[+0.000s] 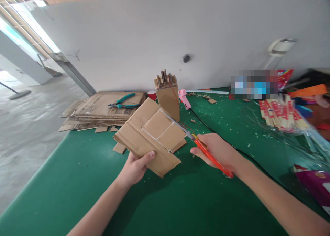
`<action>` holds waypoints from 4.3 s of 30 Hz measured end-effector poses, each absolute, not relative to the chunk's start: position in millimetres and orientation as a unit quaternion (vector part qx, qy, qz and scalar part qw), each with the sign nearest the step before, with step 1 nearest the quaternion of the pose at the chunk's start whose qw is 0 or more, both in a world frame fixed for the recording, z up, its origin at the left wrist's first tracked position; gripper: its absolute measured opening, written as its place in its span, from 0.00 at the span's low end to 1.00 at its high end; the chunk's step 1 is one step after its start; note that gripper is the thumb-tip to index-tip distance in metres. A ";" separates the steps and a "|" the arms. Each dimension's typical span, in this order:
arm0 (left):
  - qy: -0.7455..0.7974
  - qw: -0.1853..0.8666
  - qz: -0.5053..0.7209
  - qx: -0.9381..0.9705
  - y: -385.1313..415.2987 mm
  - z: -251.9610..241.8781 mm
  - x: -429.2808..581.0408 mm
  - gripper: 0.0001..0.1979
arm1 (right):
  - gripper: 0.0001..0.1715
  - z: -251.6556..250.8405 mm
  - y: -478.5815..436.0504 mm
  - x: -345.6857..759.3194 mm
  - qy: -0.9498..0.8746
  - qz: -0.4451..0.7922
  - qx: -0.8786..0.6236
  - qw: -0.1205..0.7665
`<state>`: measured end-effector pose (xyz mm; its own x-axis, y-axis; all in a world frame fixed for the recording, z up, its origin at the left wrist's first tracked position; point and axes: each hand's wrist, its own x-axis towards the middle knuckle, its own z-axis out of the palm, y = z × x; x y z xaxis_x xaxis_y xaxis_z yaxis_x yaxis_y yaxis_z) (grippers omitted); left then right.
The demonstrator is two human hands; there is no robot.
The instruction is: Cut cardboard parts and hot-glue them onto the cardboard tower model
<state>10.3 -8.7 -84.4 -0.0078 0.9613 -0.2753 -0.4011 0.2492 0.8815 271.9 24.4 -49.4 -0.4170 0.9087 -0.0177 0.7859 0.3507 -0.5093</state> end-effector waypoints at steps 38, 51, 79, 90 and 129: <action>0.453 0.653 0.522 0.309 -9.4 -83.1 14.6 0.35 | 0.27 -58.9 21.2 273.6 -0.808 0.203 -0.524 0.176; 0.467 0.632 0.541 0.299 -3.6 -76.9 3.7 0.33 | 0.34 -52.2 13.3 279.4 -0.745 0.406 -0.453 0.271; 0.481 0.504 0.668 0.263 15.4 -65.1 -7.3 0.18 | 0.20 -68.9 7.6 282.2 -0.772 0.346 -0.476 0.242; 0.520 0.497 0.595 0.360 15.3 -56.2 -21.7 0.22 | 0.19 -56.7 16.4 304.6 -0.757 0.373 -0.527 0.098; 0.531 0.397 0.503 0.556 45.1 33.6 -32.1 0.24 | 0.22 -0.8 56.1 297.8 -0.812 0.392 -0.432 -0.025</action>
<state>-32.1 45.1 33.6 -0.0683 0.9881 0.1377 0.1908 -0.1225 0.9740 297.8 56.1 -0.8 -0.6254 0.6818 -0.3794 0.7208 0.3186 -0.6156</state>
